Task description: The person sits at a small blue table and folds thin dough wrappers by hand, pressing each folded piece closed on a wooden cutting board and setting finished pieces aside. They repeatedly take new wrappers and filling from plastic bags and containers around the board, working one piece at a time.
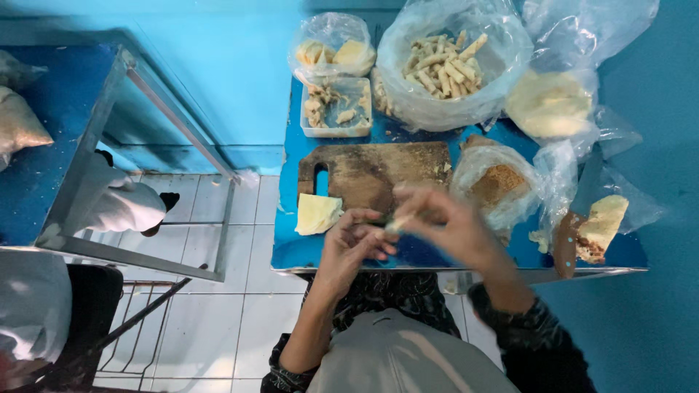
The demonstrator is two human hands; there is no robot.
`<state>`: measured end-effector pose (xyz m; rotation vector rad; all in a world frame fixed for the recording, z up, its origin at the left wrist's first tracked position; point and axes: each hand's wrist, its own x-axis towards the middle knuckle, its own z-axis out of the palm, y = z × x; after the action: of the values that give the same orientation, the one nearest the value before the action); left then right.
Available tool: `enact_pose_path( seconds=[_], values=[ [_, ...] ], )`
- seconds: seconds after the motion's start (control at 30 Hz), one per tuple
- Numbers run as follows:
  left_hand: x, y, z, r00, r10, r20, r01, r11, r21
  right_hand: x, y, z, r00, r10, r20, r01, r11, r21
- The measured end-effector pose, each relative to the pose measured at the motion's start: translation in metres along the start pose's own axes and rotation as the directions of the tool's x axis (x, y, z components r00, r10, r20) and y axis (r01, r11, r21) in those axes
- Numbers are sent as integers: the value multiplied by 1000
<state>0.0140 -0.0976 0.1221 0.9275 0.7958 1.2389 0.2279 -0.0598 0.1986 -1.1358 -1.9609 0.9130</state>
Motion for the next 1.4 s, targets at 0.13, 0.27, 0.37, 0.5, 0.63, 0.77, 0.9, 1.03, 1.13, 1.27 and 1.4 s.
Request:
enact_pose_path(
  seconds=[0.13,0.27,0.37,0.5,0.63,0.77,0.9,1.03,1.13,1.27,1.4],
  values=[
    [-9,18,-17,959,258,-117,-232,952,201,70,-24,-49,896,-147,-420,27,960,-278],
    [-18,39,-46,783,510,-356,-278,799,533,93,-58,-75,741,-557,-375,280,764,-582],
    [-25,52,-71,635,731,-249,-92,392,915,82,-67,-38,768,-534,-355,410,835,-368],
    [-28,47,-86,714,656,-245,-9,358,934,67,-60,46,839,-515,178,545,785,-294],
    [-27,36,-90,747,625,-227,-65,408,911,68,-52,101,726,-623,292,688,659,-305],
    [-31,35,-93,704,648,-292,-88,487,869,78,-40,116,783,-512,354,619,694,-367],
    [-30,38,-85,685,618,-386,-152,639,754,102,-21,118,973,46,227,-6,985,-174],
    [-8,41,-71,717,651,-250,-113,463,879,114,-3,109,987,62,150,-123,890,439],
    [1,41,-60,744,645,-173,-71,333,940,109,3,87,989,105,101,-145,707,692],
    [8,42,-56,772,631,-84,-33,172,985,97,6,62,987,131,96,-160,669,725],
    [26,45,-72,844,534,-46,-71,197,978,69,13,62,997,-29,67,29,1000,-3]
  ],
)
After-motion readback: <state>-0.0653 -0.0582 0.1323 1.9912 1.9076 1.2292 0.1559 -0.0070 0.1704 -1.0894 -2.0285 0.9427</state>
